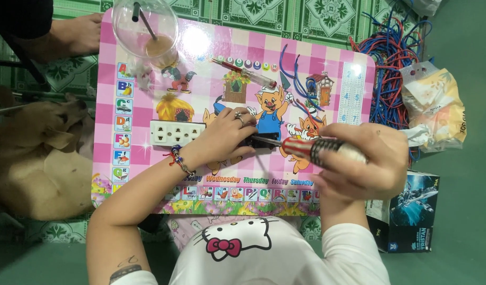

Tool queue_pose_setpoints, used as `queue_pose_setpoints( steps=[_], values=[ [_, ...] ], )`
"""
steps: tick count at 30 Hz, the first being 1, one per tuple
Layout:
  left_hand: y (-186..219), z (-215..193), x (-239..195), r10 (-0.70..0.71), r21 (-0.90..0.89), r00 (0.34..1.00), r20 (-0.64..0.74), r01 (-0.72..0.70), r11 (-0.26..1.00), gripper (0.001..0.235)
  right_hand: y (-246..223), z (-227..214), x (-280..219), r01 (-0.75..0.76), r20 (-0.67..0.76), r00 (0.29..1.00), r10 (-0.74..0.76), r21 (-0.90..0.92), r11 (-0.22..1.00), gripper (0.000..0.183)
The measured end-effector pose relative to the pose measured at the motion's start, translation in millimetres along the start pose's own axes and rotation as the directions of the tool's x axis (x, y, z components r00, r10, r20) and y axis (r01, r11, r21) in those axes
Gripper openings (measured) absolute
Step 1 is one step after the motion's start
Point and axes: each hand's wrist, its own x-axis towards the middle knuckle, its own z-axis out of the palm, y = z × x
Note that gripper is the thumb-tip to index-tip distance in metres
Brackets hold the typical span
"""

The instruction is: The person uses a screwdriver to tighten screws on a small black electrical component while holding it with their other hand. They repeatedly adjust the component and continue tightening the screws.

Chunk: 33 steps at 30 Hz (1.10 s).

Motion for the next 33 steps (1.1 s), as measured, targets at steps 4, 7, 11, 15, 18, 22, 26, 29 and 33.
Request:
queue_pose_setpoints(
  steps=[4,7,11,15,18,22,26,29,33],
  values=[
    [-0.8,-1.0,-0.2,0.006,-0.024,1.0,-0.008,-0.006,1.0,0.048,-1.8,4.7,-7.6,-0.162,-0.049,0.986,0.161,-0.017,0.987,0.03],
    [-0.9,-1.1,-0.3,0.016,-0.026,1.0,-0.013,-0.016,1.0,0.048,4.5,7.8,-3.9,-0.077,-0.042,0.996,0.081,0.092,0.993,0.029],
    [-1.2,-1.4,-0.4,0.024,-0.033,1.0,0.009,-0.023,0.999,0.048,12.2,30.3,5.1,-0.017,-0.252,0.966,0.058,0.162,0.987,0.017],
    [-1.4,0.0,-1.4,0.029,-0.007,1.0,-0.01,-0.029,1.0,0.048,9.2,29.8,8.4,0.001,-0.326,0.944,0.05,0.156,0.988,0.019],
    [-1.9,0.1,-1.4,0.036,-0.003,0.999,-0.011,-0.036,0.999,0.048,0.0,11.7,-5.5,-0.141,-0.102,0.986,0.129,-0.118,0.983,0.055],
    [-1.4,-0.1,-0.2,0.03,-0.013,0.999,0.011,-0.03,0.999,0.048,2.9,4.5,-12.9,-0.085,0.042,0.996,0.079,0.151,0.985,0.024],
    [-1.6,1.7,-0.9,0.027,-0.024,1.0,0.015,-0.026,0.999,0.048,9.6,9.7,-6.3,0.037,-0.069,0.997,-0.034,0.036,0.999,0.032],
    [-2.4,4.1,0.0,0.024,0.012,1.0,0.011,-0.024,1.0,0.048,-1.4,3.2,2.7,0.003,-0.04,0.999,-0.005,-0.069,0.998,0.049],
    [7.9,-35.4,-5.9,-0.01,0.192,1.0,0.001,0.01,0.981,0.071,2.0,7.5,-18.8,0.024,-0.115,0.993,-0.019,0.039,0.999,0.041]
  ],
)
